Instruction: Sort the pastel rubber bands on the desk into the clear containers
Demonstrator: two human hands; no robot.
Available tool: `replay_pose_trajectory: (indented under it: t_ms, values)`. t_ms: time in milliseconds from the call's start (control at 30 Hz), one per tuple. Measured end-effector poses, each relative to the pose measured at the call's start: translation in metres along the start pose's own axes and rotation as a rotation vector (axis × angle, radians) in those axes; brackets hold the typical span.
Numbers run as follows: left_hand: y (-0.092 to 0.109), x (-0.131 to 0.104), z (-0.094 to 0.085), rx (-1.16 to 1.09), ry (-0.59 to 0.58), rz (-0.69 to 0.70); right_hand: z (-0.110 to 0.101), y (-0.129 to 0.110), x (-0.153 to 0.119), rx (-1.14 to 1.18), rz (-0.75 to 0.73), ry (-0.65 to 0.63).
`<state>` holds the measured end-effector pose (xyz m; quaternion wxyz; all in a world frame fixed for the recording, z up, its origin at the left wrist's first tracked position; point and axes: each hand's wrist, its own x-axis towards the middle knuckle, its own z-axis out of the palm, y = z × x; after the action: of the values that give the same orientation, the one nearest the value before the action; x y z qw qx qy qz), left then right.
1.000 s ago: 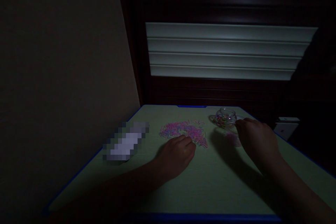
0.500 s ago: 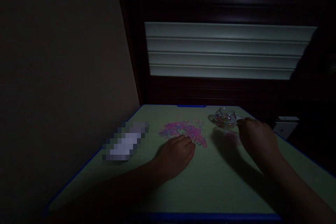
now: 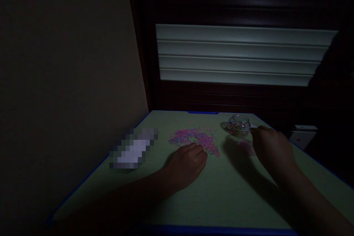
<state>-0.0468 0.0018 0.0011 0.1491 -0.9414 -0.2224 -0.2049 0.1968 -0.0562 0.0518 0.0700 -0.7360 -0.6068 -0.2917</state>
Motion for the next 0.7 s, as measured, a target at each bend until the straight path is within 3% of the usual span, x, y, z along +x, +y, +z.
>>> replay_pose_trajectory:
  t_ms: [267,433,633,700]
  values:
    - [0.001,0.001,-0.003,0.015,-0.015,0.009,-0.003,-0.004,0.0,0.027,-0.042,0.028]
    - [0.001,0.002,-0.002,0.008,-0.028,0.0,-0.006,-0.013,0.001,0.169,-0.207,0.103]
    - [0.0,0.001,-0.001,0.0,-0.06,-0.034,-0.002,-0.034,-0.004,0.469,-0.568,-0.088]
    - [-0.001,0.001,-0.001,-0.009,-0.078,-0.027,-0.003,-0.041,-0.007,0.502,-0.62,-0.145]
